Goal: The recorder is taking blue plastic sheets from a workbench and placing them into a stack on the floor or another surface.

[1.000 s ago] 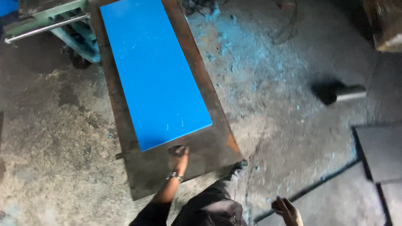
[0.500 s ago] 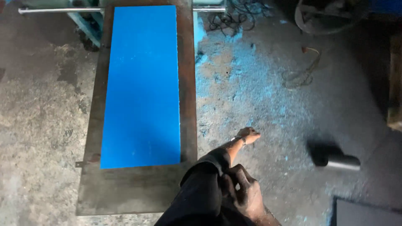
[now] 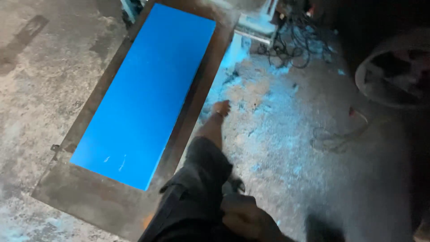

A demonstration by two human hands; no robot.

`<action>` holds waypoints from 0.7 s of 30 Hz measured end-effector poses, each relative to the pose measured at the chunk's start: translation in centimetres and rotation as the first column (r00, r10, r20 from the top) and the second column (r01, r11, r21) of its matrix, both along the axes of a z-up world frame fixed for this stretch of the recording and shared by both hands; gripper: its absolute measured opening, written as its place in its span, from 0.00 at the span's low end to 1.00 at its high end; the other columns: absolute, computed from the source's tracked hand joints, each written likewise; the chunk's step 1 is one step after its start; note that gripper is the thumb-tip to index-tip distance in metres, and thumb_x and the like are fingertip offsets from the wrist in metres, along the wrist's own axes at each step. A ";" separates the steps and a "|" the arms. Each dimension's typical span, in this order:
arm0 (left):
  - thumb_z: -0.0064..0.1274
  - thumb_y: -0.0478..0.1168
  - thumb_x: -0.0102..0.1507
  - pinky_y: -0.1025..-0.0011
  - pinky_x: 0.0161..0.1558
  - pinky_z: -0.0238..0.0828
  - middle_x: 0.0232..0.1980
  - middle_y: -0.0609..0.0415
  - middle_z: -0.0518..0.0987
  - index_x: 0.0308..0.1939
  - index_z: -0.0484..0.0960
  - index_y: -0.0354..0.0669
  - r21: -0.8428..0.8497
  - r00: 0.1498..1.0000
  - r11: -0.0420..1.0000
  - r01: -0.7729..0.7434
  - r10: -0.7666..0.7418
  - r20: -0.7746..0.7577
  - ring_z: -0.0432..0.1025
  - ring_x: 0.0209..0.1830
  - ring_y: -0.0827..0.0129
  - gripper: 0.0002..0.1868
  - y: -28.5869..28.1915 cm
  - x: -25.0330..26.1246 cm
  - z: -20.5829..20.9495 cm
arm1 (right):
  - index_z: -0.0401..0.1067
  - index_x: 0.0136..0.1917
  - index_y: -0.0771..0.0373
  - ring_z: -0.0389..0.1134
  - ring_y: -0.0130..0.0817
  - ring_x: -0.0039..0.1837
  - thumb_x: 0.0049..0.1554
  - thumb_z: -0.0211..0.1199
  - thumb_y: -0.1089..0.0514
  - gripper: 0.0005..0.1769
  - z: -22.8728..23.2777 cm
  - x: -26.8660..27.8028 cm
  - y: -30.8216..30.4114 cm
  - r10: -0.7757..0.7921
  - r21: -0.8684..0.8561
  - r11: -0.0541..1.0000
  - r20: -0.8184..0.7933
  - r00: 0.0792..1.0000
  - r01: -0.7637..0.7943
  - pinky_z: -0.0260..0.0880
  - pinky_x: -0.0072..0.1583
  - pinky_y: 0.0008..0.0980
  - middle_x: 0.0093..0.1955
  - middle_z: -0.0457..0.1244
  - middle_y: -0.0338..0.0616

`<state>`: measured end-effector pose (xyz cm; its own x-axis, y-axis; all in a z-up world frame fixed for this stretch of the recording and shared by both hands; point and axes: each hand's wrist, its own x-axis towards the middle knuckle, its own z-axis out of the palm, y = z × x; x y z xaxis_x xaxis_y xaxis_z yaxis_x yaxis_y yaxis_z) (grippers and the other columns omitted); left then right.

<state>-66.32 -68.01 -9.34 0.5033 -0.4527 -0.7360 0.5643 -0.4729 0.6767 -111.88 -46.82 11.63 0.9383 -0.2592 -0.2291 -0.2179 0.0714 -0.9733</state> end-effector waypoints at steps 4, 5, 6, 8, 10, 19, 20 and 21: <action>0.59 0.45 0.63 0.60 0.25 0.65 0.25 0.59 0.73 0.24 0.77 0.49 -0.657 0.787 0.496 -0.568 0.562 -0.256 0.67 0.23 0.66 0.14 -1.1 11.9 5.3 | 0.70 0.66 0.62 0.69 0.45 0.61 0.63 0.58 0.49 0.22 -13.7 -10.5 1.4 0.217 -0.097 0.968 -0.135 0.967 -0.231 0.69 0.62 0.44 0.61 0.67 0.53; 0.57 0.50 0.64 0.60 0.26 0.69 0.27 0.59 0.78 0.25 0.82 0.49 -0.711 0.740 0.372 -0.596 0.598 -0.308 0.70 0.24 0.65 0.16 -1.9 16.3 5.6 | 0.70 0.66 0.62 0.69 0.45 0.61 0.63 0.57 0.49 0.22 -15.7 -11.1 0.7 0.262 -0.120 0.951 -0.167 0.950 -0.284 0.68 0.63 0.44 0.61 0.67 0.53; 0.57 0.50 0.64 0.60 0.26 0.69 0.27 0.59 0.78 0.25 0.82 0.49 -0.713 0.734 0.366 -0.598 0.607 -0.304 0.70 0.24 0.65 0.16 -2.2 16.2 9.4 | 0.70 0.66 0.61 0.69 0.45 0.61 0.64 0.56 0.48 0.22 -15.3 -9.0 -1.6 0.305 -0.141 0.931 -0.199 0.931 -0.335 0.68 0.63 0.44 0.61 0.67 0.53; 0.50 0.55 0.64 0.63 0.29 0.63 0.33 0.55 0.77 0.32 0.77 0.48 -0.701 0.642 0.136 -0.700 0.549 -0.535 0.70 0.31 0.62 0.17 -3.3 16.1 17.0 | 0.70 0.67 0.60 0.69 0.45 0.61 0.65 0.55 0.47 0.22 -14.7 -4.7 -6.9 0.382 -0.188 0.880 -0.268 0.884 -0.437 0.67 0.63 0.44 0.61 0.67 0.52; 0.51 0.53 0.67 0.64 0.37 0.66 0.38 0.55 0.79 0.37 0.81 0.46 -0.769 0.741 0.254 -0.587 0.550 -0.384 0.72 0.36 0.64 0.16 -5.9 15.3 19.6 | 0.71 0.67 0.58 0.69 0.45 0.61 0.66 0.53 0.45 0.22 -8.7 4.6 -15.7 0.450 -0.230 0.810 -0.347 0.823 -0.539 0.67 0.63 0.45 0.61 0.68 0.52; 0.65 0.54 0.53 0.51 0.68 0.64 0.70 0.39 0.67 0.70 0.67 0.42 -0.382 0.450 0.374 0.845 -0.112 0.886 0.65 0.70 0.48 0.45 -15.8 -8.3 27.4 | 0.74 0.50 0.64 0.70 0.46 0.49 0.65 0.58 0.42 0.22 -0.4 29.8 -45.0 0.425 -0.391 0.643 -0.533 0.731 -0.659 0.71 0.54 0.47 0.47 0.68 0.53; 0.61 0.64 0.54 0.48 0.76 0.60 0.80 0.41 0.57 0.80 0.60 0.49 -0.370 0.370 0.014 0.929 -0.070 0.926 0.57 0.79 0.48 0.54 -16.0 -11.0 34.0 | 0.74 0.50 0.63 0.69 0.46 0.46 0.64 0.58 0.42 0.20 -1.9 31.5 -47.6 0.358 -0.349 0.687 -0.600 0.715 -0.637 0.70 0.51 0.49 0.45 0.68 0.51; 0.61 0.64 0.54 0.48 0.76 0.60 0.80 0.41 0.57 0.80 0.60 0.49 -0.378 0.380 0.033 0.925 -0.076 0.922 0.57 0.79 0.48 0.54 -19.0 -13.2 32.9 | 0.74 0.50 0.63 0.69 0.46 0.46 0.64 0.58 0.42 0.20 -4.2 32.8 -50.0 0.377 -0.334 0.682 -0.602 0.704 -0.651 0.70 0.51 0.49 0.45 0.68 0.51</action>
